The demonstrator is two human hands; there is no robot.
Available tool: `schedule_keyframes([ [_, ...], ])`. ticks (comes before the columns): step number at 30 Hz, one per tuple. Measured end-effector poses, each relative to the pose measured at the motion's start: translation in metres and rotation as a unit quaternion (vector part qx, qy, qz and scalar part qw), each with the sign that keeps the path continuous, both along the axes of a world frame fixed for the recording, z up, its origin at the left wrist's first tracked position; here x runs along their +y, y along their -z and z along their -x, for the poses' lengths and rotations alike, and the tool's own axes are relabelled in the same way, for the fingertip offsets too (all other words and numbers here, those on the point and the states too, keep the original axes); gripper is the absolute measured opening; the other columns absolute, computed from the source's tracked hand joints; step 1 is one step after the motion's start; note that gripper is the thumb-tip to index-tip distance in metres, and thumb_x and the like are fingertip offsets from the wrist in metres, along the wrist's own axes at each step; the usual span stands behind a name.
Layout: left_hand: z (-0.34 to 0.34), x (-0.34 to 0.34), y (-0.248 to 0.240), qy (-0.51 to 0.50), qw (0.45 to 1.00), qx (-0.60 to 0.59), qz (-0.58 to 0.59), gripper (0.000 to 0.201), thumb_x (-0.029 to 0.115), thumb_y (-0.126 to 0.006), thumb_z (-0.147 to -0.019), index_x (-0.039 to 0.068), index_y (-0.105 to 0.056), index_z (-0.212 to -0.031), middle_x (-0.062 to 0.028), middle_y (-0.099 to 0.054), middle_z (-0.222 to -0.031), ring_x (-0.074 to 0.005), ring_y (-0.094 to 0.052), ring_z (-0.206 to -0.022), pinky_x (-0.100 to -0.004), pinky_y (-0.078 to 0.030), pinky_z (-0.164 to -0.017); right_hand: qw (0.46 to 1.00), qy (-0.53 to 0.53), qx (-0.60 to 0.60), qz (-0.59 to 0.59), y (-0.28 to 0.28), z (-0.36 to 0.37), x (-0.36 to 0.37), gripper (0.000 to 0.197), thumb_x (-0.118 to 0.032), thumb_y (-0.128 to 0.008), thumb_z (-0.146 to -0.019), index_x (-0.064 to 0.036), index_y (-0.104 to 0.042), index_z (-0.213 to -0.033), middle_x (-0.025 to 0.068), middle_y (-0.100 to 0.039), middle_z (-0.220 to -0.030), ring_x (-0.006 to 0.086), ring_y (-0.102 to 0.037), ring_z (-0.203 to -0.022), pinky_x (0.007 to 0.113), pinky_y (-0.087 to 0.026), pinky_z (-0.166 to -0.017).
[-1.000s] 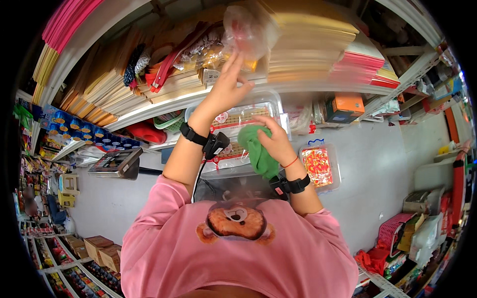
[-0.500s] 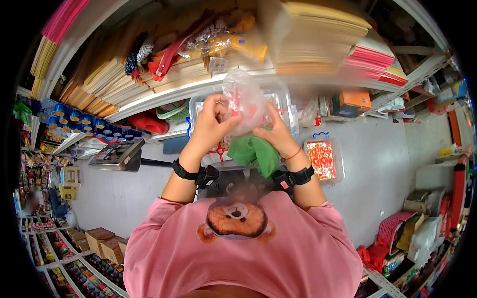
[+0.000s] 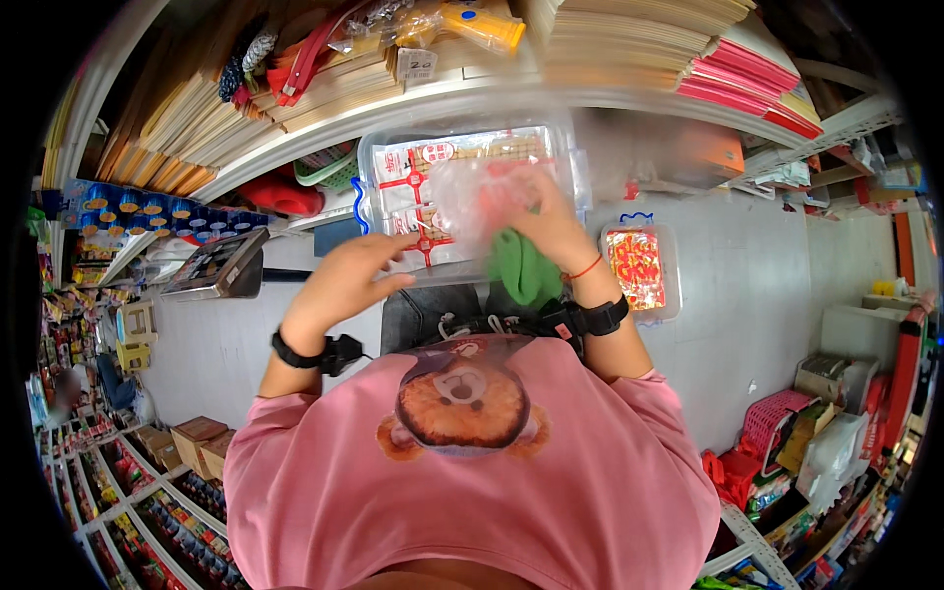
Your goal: The person organizes various small packaged items and supplies inside a clear plastic storage bin, handling objects such as a green cloth, small bags of goods, rolls of tape, and a long orange strap.
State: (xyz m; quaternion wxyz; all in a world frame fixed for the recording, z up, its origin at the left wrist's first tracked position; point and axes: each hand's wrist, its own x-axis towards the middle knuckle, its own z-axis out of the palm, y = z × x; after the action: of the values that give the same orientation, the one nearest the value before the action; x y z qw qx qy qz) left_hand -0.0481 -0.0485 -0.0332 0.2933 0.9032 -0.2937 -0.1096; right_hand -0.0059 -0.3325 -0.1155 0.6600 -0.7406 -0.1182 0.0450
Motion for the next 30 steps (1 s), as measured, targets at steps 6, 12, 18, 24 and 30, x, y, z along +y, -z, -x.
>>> schedule_keyframes([
  [6,-0.007,-0.02,-0.063,-0.022,0.993,-0.105,-0.058,0.048,0.02,-0.071,-0.081,0.006,-0.057,-0.125,-0.0161,-0.065,-0.104,-0.0354,-0.061,-0.094,-0.0406,-0.049,-0.079,0.923,0.158,-0.177,0.303,-0.014,-0.011,-0.006,0.041,-0.009,-0.064,-0.082,-0.0066,-0.053,-0.121,0.0144,-0.058,-0.116,0.0304,-0.061,-0.101,0.036,-0.049,-0.088],
  [12,-0.084,-0.103,0.034,0.038,0.983,-0.179,0.032,0.032,0.007,-0.061,-0.08,0.002,-0.059,-0.112,-0.0195,-0.063,-0.105,-0.0379,-0.061,-0.097,-0.0429,-0.051,-0.081,0.917,0.145,-0.107,0.356,-0.021,-0.015,0.009,0.056,-0.009,-0.069,-0.079,-0.0118,-0.049,-0.131,0.0175,-0.055,-0.126,0.0358,-0.057,-0.11,0.04,-0.049,-0.091],
  [18,-0.113,-0.135,0.104,0.01,0.998,-0.052,0.021,0.04,0.001,-0.052,-0.084,-0.003,-0.05,-0.124,-0.0266,-0.061,-0.112,-0.0425,-0.058,-0.104,-0.0452,-0.048,-0.087,0.948,0.081,-0.108,0.288,-0.011,-0.007,-0.019,0.066,-0.011,-0.07,-0.081,-0.0036,-0.042,-0.14,0.0199,-0.048,-0.139,0.0344,-0.05,-0.125,0.038,-0.042,-0.102],
  [24,-0.136,-0.114,0.122,-0.008,0.998,-0.055,-0.027,0.027,0.009,-0.057,-0.083,-0.001,-0.062,-0.107,-0.0225,-0.062,-0.109,-0.0389,-0.06,-0.1,-0.0451,-0.05,-0.085,0.951,0.011,-0.07,0.302,0.011,-0.016,-0.011,0.057,-0.016,-0.068,-0.083,0.0001,-0.048,-0.133,0.0236,-0.052,-0.132,0.0372,-0.053,-0.12,0.039,-0.043,-0.101],
  [30,-0.115,-0.078,0.0,-0.093,0.972,-0.216,0.026,0.026,0.013,-0.062,-0.084,0.003,-0.063,-0.108,-0.0204,-0.06,-0.111,-0.0364,-0.06,-0.099,-0.0427,-0.049,-0.086,0.937,0.007,-0.11,0.331,0.025,-0.016,-0.011,0.055,-0.017,-0.066,-0.083,-0.0007,-0.048,-0.132,0.0232,-0.052,-0.13,0.0392,-0.053,-0.116,0.042,-0.046,-0.095],
])
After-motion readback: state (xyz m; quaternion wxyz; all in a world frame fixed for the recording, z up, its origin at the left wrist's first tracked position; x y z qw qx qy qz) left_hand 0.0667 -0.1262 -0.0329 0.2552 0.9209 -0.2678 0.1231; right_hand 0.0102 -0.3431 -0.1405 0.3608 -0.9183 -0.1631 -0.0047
